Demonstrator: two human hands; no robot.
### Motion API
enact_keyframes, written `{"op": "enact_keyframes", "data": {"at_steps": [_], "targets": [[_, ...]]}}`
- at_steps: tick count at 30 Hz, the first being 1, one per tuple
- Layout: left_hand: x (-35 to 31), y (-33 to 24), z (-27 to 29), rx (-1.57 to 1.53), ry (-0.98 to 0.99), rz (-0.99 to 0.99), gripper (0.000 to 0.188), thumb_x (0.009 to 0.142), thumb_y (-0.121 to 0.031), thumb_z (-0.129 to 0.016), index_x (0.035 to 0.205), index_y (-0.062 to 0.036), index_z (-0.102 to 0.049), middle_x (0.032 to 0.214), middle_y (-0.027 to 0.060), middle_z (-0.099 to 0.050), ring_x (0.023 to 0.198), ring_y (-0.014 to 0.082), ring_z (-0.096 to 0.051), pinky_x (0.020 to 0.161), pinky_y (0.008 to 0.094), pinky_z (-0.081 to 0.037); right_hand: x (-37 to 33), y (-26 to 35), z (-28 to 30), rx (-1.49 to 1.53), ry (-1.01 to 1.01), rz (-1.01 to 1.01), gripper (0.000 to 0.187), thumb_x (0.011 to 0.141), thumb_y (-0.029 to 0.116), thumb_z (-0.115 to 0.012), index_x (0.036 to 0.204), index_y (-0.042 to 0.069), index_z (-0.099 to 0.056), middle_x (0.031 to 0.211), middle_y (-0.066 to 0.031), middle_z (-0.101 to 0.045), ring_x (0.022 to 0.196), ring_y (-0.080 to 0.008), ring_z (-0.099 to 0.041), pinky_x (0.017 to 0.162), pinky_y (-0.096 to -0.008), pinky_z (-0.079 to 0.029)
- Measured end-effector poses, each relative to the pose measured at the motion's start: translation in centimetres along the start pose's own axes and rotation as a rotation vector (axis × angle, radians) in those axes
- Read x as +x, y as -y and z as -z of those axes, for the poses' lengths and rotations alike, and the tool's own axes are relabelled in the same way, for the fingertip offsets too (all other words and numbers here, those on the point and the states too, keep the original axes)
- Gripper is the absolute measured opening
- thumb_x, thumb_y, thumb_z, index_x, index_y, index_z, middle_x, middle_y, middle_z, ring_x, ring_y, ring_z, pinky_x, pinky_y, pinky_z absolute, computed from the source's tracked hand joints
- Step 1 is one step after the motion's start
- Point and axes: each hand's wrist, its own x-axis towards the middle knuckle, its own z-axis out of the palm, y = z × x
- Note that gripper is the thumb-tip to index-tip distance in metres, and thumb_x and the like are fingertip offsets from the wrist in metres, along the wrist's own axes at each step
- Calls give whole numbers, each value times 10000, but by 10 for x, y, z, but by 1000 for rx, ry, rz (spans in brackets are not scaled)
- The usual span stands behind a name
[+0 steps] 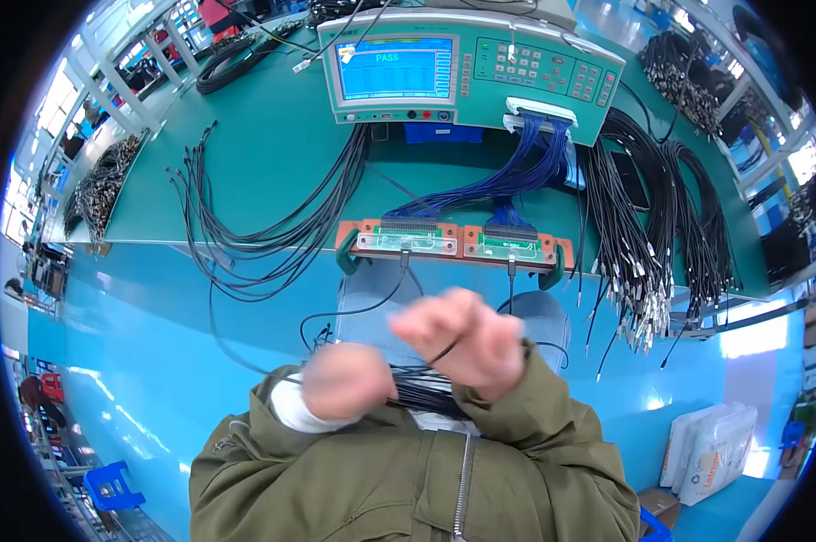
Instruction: Testing the continuity and functionality of cable harnesses using an electronic testing machine.
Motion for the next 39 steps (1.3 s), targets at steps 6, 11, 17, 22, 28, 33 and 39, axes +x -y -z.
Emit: {"op": "enact_keyframes", "data": {"at_steps": [6, 11, 17, 22, 28, 33, 39], "targets": [[-43, -41, 131, -1123, -1053, 1, 114, 906, -102, -383, 907, -36, -477, 631, 16, -484, 550, 101, -453, 476, 222, -368, -35, 126, -50, -230, 560, 180, 394, 929, 305, -405, 810, -17, -598, 798, -157, -619, 570, -198, -536, 508, -300, -423], [-135, -17, 202, -1030, -1055, 77, 176, 932, -146, -345, 855, -44, -466, 572, -21, -373, 481, 85, -328, 426, 231, -285, -134, 212, -79, -489, -412, 439, 293, 959, 239, -333, 867, 23, -508, 551, 8, -391, 404, -71, -278, 364, -213, -273], [-150, 6, 194, -520, -1571, 81, 192, 931, -204, -377, 835, -85, -493, 573, -29, -393, 448, 77, -310, 376, 228, -264, -237, 266, -64, -149, -965, 605, 269, 970, 238, -311, 1008, 18, -462, 578, 11, -321, 441, -77, -226, 379, -207, -219], [-124, 8, 191, -417, -1437, 113, 199, 931, -213, -391, 814, -90, -495, 582, -32, -399, 444, 59, -304, 368, 205, -244, -263, 271, -71, -357, -1226, 923, 228, 959, 210, -356, 1007, 23, -476, 617, 32, -340, 457, -60, -216, 380, -193, -209], [-87, 20, 168, -313, -1288, 128, 211, 930, -225, -408, 789, -96, -499, 593, -35, -406, 439, 38, -296, 359, 178, -220, -212, 254, -76, -857, -1448, 906, 203, 941, 184, -407, 1071, 48, -485, 634, 40, -356, 468, -22, -248, 371, -158, -214], [4, 45, 67, 386, -674, 331, 254, 928, -202, -359, 775, -76, -518, 663, 14, -475, 582, 104, -396, 544, 239, -344, -101, 145, -15, -1174, -1258, -85, 194, 913, 133, -436, 1031, 1, -514, 855, -66, -537, 694, -103, -489, 596, -209, -437], [53, 91, 8, 187, -583, 401, 281, 941, -193, -374, 745, -32, -494, 865, 79, -528, 849, 173, -524, 752, 260, -390, -36, 77, 49, -905, -1120, -288, 225, 929, 198, -418, 971, 2, -521, 935, -103, -554, 781, -147, -538, 668, -249, -467]]}}
